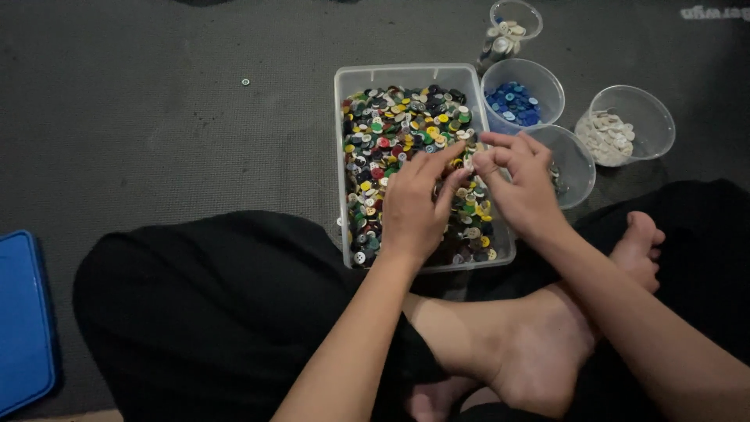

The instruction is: Sorting various buttons from a large mixed container into smaller separate containers based on color and type.

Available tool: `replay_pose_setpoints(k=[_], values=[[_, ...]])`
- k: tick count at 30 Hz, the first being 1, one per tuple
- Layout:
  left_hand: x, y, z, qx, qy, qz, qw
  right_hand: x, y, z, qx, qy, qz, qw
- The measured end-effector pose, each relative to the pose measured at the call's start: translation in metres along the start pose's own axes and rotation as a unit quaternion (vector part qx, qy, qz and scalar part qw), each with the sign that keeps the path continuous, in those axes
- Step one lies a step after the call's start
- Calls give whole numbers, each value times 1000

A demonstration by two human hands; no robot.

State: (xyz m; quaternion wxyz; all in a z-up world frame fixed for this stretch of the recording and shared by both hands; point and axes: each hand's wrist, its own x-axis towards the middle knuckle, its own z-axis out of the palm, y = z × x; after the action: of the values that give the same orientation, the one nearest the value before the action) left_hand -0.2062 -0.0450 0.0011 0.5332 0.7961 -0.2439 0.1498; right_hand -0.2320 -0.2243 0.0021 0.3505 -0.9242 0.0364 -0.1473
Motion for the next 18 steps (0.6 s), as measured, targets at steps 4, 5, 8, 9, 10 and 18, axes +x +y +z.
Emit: replay_pose_setpoints(k=[4,5,8,9,10,18], values=[[0,-8,5,-3,-1,-5,1000,0,0,5,-6,4,-3,1000],[-1,-8,5,-7,0,-13,1000,-1,1,7,-11,6,-9,1000],[-3,-9,6,-13,1,-36,999,-4,3,4,-31,10,-43,999],[-3,-9,7,-16,2,-48,999,-4,4,3,-46,15,-73,996],[-4,-8,6,-17,2,-49,999,-6,0,1,-47,14,-72,996],[-1,-7,5,-54,-14,-82,995,-5,-12,-11,9,-25,-34,999]])
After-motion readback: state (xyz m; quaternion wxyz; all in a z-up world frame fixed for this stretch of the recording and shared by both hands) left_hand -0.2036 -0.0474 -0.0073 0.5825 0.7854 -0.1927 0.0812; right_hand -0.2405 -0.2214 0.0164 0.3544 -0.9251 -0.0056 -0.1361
